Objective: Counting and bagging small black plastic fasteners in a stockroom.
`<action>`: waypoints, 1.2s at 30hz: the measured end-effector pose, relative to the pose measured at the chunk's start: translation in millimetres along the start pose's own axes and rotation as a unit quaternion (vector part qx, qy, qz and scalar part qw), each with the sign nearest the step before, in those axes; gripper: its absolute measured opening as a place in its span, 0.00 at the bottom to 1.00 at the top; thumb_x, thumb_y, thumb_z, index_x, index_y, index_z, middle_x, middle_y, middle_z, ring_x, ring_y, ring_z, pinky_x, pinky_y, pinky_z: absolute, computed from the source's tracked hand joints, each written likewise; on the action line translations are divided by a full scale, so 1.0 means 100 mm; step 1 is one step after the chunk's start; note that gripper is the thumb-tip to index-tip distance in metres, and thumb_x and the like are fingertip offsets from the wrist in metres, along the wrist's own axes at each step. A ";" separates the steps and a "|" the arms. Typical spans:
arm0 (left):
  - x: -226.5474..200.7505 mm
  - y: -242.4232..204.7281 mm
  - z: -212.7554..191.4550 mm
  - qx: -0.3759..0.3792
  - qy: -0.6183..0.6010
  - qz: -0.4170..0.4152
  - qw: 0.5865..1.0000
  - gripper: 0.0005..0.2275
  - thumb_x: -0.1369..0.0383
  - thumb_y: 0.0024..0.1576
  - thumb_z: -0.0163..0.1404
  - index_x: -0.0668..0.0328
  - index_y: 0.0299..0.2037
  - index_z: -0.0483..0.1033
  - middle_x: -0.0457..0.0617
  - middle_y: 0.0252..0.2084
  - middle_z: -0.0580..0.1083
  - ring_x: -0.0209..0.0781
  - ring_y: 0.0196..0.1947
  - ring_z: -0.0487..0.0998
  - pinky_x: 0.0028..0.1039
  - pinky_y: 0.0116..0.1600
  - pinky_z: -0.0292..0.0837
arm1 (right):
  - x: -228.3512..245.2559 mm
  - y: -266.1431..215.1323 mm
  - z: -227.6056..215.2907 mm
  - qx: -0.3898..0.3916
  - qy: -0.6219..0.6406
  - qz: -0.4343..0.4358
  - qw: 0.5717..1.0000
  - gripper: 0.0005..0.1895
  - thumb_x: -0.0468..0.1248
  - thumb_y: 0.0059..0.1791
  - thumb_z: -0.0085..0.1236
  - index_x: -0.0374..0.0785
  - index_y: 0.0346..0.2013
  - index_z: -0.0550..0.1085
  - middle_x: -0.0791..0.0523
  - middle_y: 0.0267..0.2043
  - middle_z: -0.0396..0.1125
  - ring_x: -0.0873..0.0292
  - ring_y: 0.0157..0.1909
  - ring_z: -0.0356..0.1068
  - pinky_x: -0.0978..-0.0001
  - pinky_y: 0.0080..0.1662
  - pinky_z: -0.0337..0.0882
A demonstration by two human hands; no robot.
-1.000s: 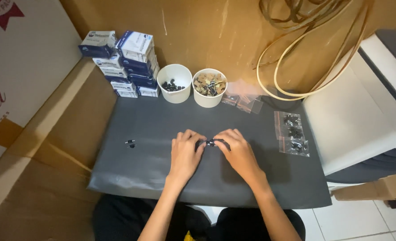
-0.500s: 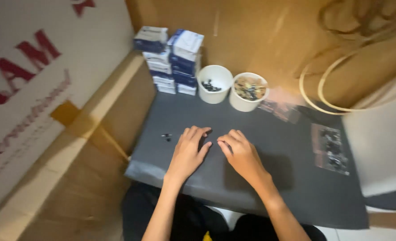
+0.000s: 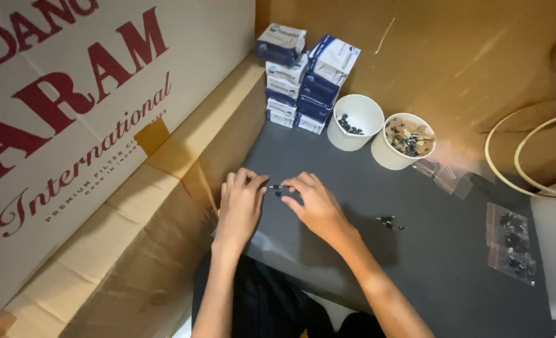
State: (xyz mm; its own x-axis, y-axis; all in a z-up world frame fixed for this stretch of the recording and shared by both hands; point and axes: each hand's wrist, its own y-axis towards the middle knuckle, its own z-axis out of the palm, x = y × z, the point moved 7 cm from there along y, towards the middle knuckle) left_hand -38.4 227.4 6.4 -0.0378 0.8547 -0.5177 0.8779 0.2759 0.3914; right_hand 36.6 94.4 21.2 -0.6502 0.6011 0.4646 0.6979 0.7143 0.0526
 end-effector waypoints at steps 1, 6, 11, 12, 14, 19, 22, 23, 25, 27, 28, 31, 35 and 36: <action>-0.01 0.01 -0.01 0.000 -0.001 -0.002 1.000 0.08 0.70 0.60 0.52 0.52 0.47 0.80 0.46 0.41 0.70 0.49 0.43 0.71 0.35 0.45 0.66 | 0.01 0.01 0.04 0.002 -0.001 0.000 1.000 0.14 0.41 0.52 0.58 0.44 0.53 0.75 0.58 0.41 0.68 0.58 0.45 0.69 0.64 0.46 0.75; -0.05 0.04 0.00 -0.006 0.016 -0.004 1.000 0.04 0.69 0.58 0.55 0.49 0.40 0.81 0.41 0.39 0.70 0.43 0.42 0.70 0.31 0.44 0.64 | 0.00 0.05 0.11 0.003 -0.031 -0.010 0.999 0.08 0.42 0.53 0.57 0.47 0.46 0.75 0.61 0.41 0.66 0.59 0.45 0.69 0.65 0.44 0.76; -0.12 0.07 0.05 -0.009 0.018 0.000 1.000 0.01 0.68 0.57 0.56 0.50 0.37 0.80 0.41 0.38 0.69 0.43 0.42 0.70 0.32 0.44 0.63 | -0.08 0.03 0.08 -0.021 -0.011 -0.026 0.999 0.04 0.38 0.53 0.56 0.46 0.43 0.74 0.60 0.39 0.67 0.58 0.46 0.70 0.65 0.45 0.76; -0.14 0.06 0.08 -0.003 0.015 0.001 1.000 0.01 0.68 0.58 0.55 0.49 0.36 0.80 0.41 0.38 0.69 0.43 0.42 0.69 0.32 0.44 0.62 | -0.11 0.02 0.09 -0.027 -0.009 -0.034 0.999 0.04 0.38 0.53 0.56 0.46 0.42 0.74 0.60 0.39 0.67 0.57 0.46 0.70 0.65 0.45 0.76; -0.24 0.08 0.14 0.007 0.007 0.010 1.000 0.01 0.68 0.58 0.56 0.50 0.36 0.79 0.41 0.38 0.69 0.43 0.42 0.69 0.32 0.44 0.62 | -0.18 -0.09 0.00 -0.039 -0.012 -0.037 0.998 0.04 0.38 0.52 0.57 0.46 0.42 0.74 0.59 0.39 0.67 0.56 0.47 0.70 0.64 0.46 0.76; -0.77 0.22 0.42 0.009 -0.017 0.072 0.997 0.01 0.68 0.56 0.57 0.51 0.34 0.78 0.42 0.37 0.69 0.44 0.42 0.69 0.34 0.45 0.62 | -0.57 -0.47 -0.31 -0.116 -0.053 -0.034 0.991 0.05 0.40 0.51 0.58 0.48 0.41 0.74 0.59 0.37 0.66 0.57 0.48 0.69 0.65 0.48 0.75; -1.17 0.29 0.68 0.032 -0.039 0.125 0.991 0.02 0.68 0.55 0.58 0.50 0.34 0.78 0.41 0.37 0.69 0.44 0.41 0.69 0.34 0.44 0.63 | -0.83 -0.76 -0.60 -0.177 -0.081 -0.020 0.981 0.05 0.41 0.50 0.61 0.48 0.38 0.74 0.62 0.34 0.65 0.59 0.46 0.69 0.67 0.46 0.74; -1.32 0.30 0.80 0.040 -0.044 0.146 0.987 0.02 0.69 0.56 0.57 0.51 0.34 0.77 0.41 0.36 0.68 0.43 0.40 0.68 0.33 0.44 0.61 | -0.96 -0.87 -0.67 -0.164 -0.062 0.010 0.984 0.04 0.39 0.50 0.61 0.47 0.39 0.75 0.61 0.34 0.66 0.58 0.44 0.69 0.66 0.45 0.75; -1.59 0.31 1.04 0.057 -0.056 0.173 0.982 0.02 0.70 0.57 0.56 0.52 0.33 0.76 0.42 0.36 0.67 0.42 0.38 0.67 0.31 0.43 0.59 | -1.20 -1.09 -0.79 -0.153 -0.044 0.053 0.986 0.04 0.38 0.50 0.61 0.46 0.39 0.76 0.59 0.34 0.66 0.58 0.42 0.70 0.65 0.45 0.75; -1.84 0.32 1.23 0.041 -0.024 0.225 0.973 0.04 0.69 0.55 0.58 0.52 0.32 0.74 0.42 0.35 0.65 0.42 0.37 0.67 0.33 0.42 0.59 | -1.40 -1.27 -0.87 -0.165 -0.020 0.076 0.983 0.04 0.36 0.51 0.61 0.44 0.40 0.75 0.58 0.35 0.66 0.56 0.43 0.70 0.63 0.45 0.75; -1.91 0.30 1.29 0.046 -0.030 0.230 0.972 0.04 0.69 0.55 0.58 0.52 0.32 0.74 0.42 0.35 0.65 0.42 0.37 0.67 0.33 0.42 0.59 | -1.45 -1.35 -0.88 -0.167 -0.022 0.084 0.982 0.04 0.36 0.51 0.61 0.44 0.40 0.75 0.58 0.35 0.66 0.56 0.43 0.70 0.63 0.45 0.75; -2.12 0.29 1.44 0.046 -0.024 0.261 0.964 0.05 0.68 0.54 0.58 0.52 0.31 0.74 0.42 0.34 0.65 0.42 0.35 0.66 0.33 0.41 0.58 | -1.61 -1.51 -0.95 -0.184 -0.006 0.107 0.977 0.04 0.35 0.51 0.61 0.44 0.41 0.76 0.57 0.34 0.67 0.56 0.42 0.70 0.63 0.44 0.75; -2.15 0.22 1.61 0.062 -0.017 0.236 0.970 0.05 0.68 0.55 0.58 0.53 0.32 0.74 0.43 0.35 0.66 0.42 0.36 0.66 0.33 0.41 0.57 | -1.77 -1.60 -0.91 -0.179 0.037 0.149 0.972 0.04 0.35 0.52 0.60 0.44 0.41 0.77 0.57 0.35 0.68 0.57 0.42 0.70 0.64 0.45 0.75; -2.13 0.21 1.65 0.071 -0.013 0.225 0.972 0.05 0.67 0.55 0.58 0.53 0.33 0.74 0.44 0.36 0.66 0.43 0.37 0.67 0.33 0.41 0.57 | -1.80 -1.60 -0.89 -0.171 0.050 0.166 0.970 0.04 0.35 0.53 0.59 0.44 0.42 0.77 0.57 0.36 0.68 0.58 0.43 0.70 0.65 0.45 0.75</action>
State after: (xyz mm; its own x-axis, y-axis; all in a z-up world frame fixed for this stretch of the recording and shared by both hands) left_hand 67.1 -21.4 -0.2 0.3757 0.8628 -0.3384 0.8597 -0.1880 0.4750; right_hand 68.6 -160.0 7.6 -0.3512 0.7277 0.5892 0.9341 0.3152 0.1674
